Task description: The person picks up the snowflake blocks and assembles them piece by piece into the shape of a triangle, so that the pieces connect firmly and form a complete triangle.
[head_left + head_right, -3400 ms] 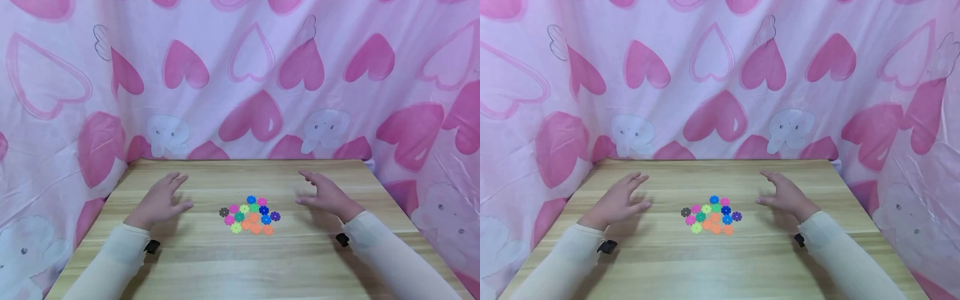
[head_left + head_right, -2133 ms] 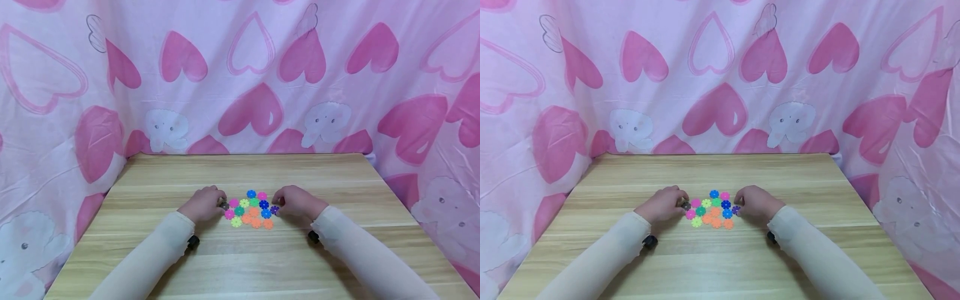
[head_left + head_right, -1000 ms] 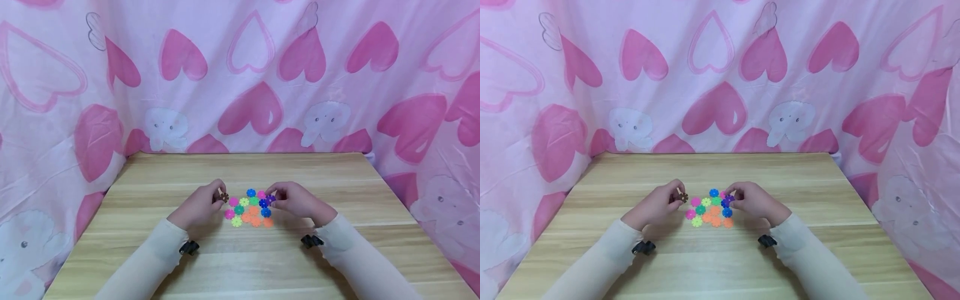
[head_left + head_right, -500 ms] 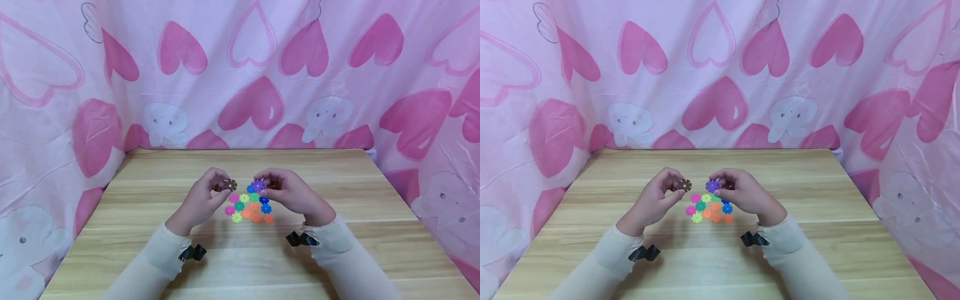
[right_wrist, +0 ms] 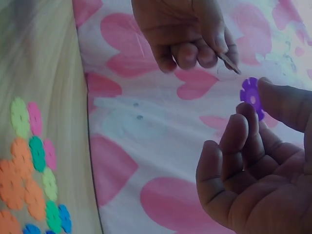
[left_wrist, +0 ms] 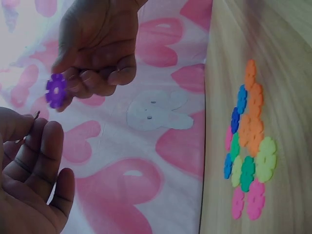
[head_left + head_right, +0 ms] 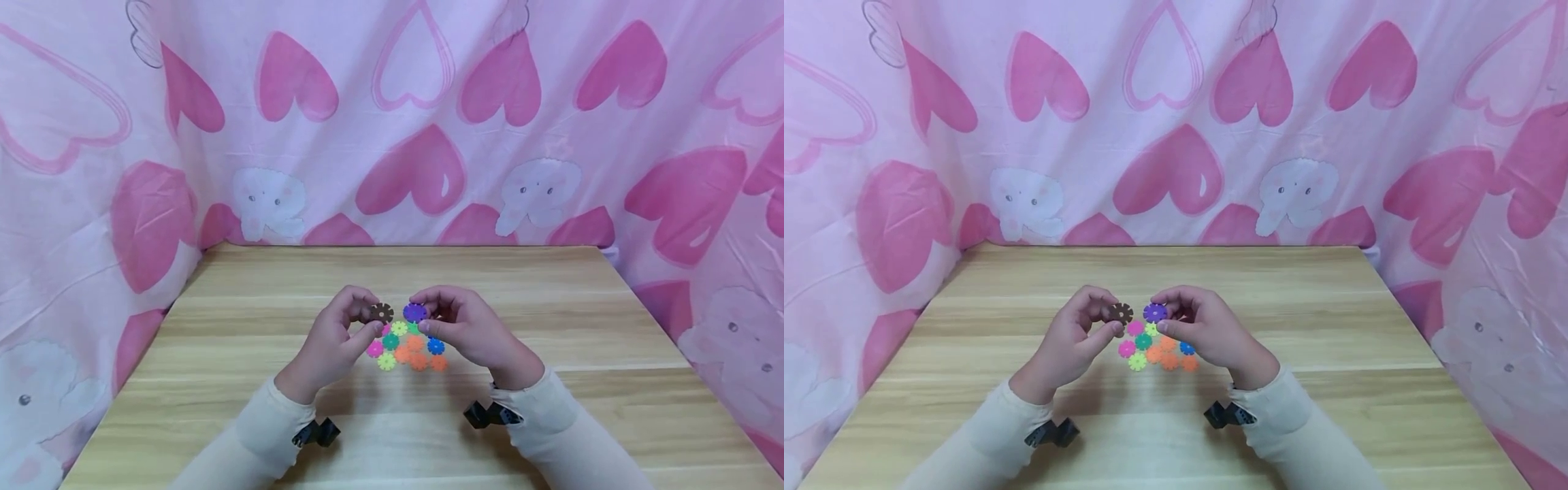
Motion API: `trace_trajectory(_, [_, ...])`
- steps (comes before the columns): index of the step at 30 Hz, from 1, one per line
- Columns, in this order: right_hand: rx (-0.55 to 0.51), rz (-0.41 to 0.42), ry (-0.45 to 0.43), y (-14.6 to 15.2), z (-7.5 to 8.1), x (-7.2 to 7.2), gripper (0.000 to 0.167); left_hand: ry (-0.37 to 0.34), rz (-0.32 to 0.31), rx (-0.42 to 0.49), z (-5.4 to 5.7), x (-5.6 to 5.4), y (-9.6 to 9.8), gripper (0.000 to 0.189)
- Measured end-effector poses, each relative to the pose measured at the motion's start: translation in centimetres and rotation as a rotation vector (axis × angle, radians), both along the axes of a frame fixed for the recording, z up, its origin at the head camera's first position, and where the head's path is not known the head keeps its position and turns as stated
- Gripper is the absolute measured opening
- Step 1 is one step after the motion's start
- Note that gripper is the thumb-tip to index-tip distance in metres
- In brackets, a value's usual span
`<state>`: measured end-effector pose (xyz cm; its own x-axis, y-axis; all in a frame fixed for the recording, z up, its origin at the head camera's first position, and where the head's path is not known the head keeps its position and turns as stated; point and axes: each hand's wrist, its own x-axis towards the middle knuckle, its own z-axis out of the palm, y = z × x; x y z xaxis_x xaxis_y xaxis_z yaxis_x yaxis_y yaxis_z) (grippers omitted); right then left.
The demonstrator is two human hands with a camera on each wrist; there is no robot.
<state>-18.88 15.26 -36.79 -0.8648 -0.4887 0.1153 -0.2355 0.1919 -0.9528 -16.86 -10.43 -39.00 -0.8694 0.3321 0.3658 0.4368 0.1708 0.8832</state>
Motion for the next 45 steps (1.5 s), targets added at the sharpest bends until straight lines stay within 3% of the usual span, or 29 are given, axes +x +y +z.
trace_trajectory(5, [-0.041,0.015,0.01,-0.3,0.0,0.5,0.032,0.067,0.0,0.027,-0.1,0.3,0.5,0.029])
trace_trajectory(12, [-0.068,0.047,0.014,-0.4,-0.1,0.6,0.032,0.205,0.013,-0.003,-0.3,0.4,1.0,0.027])
trace_trajectory(23, [-0.141,0.094,-0.056,-0.8,-0.5,0.6,0.032,0.317,0.014,-0.006,-1.0,0.4,1.2,0.024])
trace_trajectory(27, [-0.168,0.098,-0.087,-0.9,-0.7,0.6,0.034,0.341,0.006,0.009,-1.2,0.4,1.2,0.023])
trace_trajectory(36, [-0.207,0.147,-0.123,-1.0,-1.0,0.6,0.033,0.313,0.006,-0.026,-1.2,0.6,1.1,0.02])
trace_trajectory(45, [-0.205,0.168,-0.137,-0.7,-1.3,0.4,0.035,0.4,0.008,-0.017,-2.0,0.3,1.1,0.027])
